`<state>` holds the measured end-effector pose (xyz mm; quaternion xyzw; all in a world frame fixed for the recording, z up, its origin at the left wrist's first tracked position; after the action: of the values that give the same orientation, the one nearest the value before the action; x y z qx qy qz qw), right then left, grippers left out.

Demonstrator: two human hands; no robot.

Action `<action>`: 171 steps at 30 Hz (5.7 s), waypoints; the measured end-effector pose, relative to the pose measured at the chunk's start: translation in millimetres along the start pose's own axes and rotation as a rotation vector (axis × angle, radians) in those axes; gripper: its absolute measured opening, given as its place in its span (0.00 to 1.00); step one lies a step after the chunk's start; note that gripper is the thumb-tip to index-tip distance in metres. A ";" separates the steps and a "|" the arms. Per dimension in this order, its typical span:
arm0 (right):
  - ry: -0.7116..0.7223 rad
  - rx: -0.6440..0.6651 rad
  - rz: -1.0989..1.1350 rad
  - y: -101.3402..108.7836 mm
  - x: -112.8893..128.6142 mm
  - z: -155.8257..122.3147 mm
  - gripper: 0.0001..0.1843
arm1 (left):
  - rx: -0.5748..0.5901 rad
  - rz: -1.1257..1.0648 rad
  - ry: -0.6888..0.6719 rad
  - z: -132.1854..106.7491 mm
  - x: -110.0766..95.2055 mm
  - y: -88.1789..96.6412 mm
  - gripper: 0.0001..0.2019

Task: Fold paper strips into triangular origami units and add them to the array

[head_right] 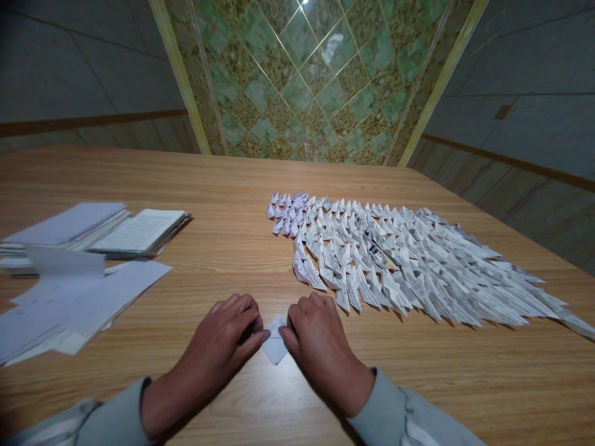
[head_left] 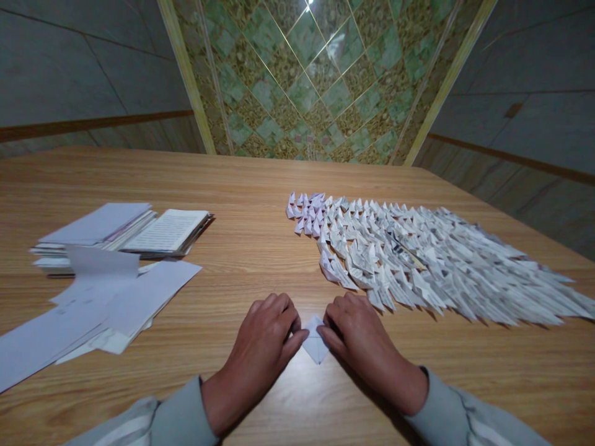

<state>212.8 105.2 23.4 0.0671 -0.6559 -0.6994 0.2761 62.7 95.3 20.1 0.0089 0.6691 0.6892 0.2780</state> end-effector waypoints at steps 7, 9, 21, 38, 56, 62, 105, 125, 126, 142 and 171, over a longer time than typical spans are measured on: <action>-0.078 -0.049 0.100 0.7 -6.5 -4.2 0.07 | -0.009 -0.006 0.051 0.4 2.4 -0.3 0.07; -0.077 -0.073 0.185 0.4 -6.9 -5.8 0.08 | -0.015 -0.014 0.047 0.4 2.6 -0.3 0.07; -0.069 -0.069 0.478 2.0 -1.8 -0.2 0.09 | -0.106 -0.194 -0.021 -3.5 5.2 0.8 0.06; -0.034 -0.056 0.825 19.8 -6.5 1.7 0.09 | -0.115 -0.711 -0.060 -5.7 4.4 15.8 0.17; 0.087 -0.062 0.739 19.9 4.9 1.9 0.11 | 0.101 -0.969 0.159 -6.1 4.5 -2.9 0.10; -0.011 -0.094 0.836 22.8 -5.4 3.2 0.23 | -0.003 -0.978 0.201 -5.6 15.2 -2.4 0.12; 0.166 -0.319 0.537 24.6 11.5 -2.6 0.06 | -0.261 -0.828 0.097 -9.3 15.6 16.2 0.08; 0.287 -0.038 0.174 9.5 14.7 -2.9 0.05 | -0.040 -0.111 -0.184 -14.5 -3.7 -1.5 0.05; 0.277 -0.026 0.199 9.0 12.9 -2.7 0.04 | -0.039 -0.114 -0.179 -14.7 -4.5 -0.7 0.05; 0.189 -0.046 0.363 7.3 2.1 2.3 0.03 | -0.027 -0.105 -0.107 -15.0 -4.7 1.3 0.11; 0.151 -0.099 0.320 -3.1 3.0 6.0 0.07 | -0.041 0.052 -0.010 -5.3 4.8 -1.3 0.08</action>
<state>206.6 109.0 22.0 0.0004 -0.6003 -0.6709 0.4354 57.1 92.2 16.6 0.0238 0.6532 0.7095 0.2635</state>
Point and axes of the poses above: each hand's wrist, its own z-axis towards the middle knuckle, its own y-axis out of the back of the hand, x = y × z, the point moved 6 cm from there along z, towards the middle knuckle, and after that the axes turned 1 degree about -x, right-handed, at the moved point
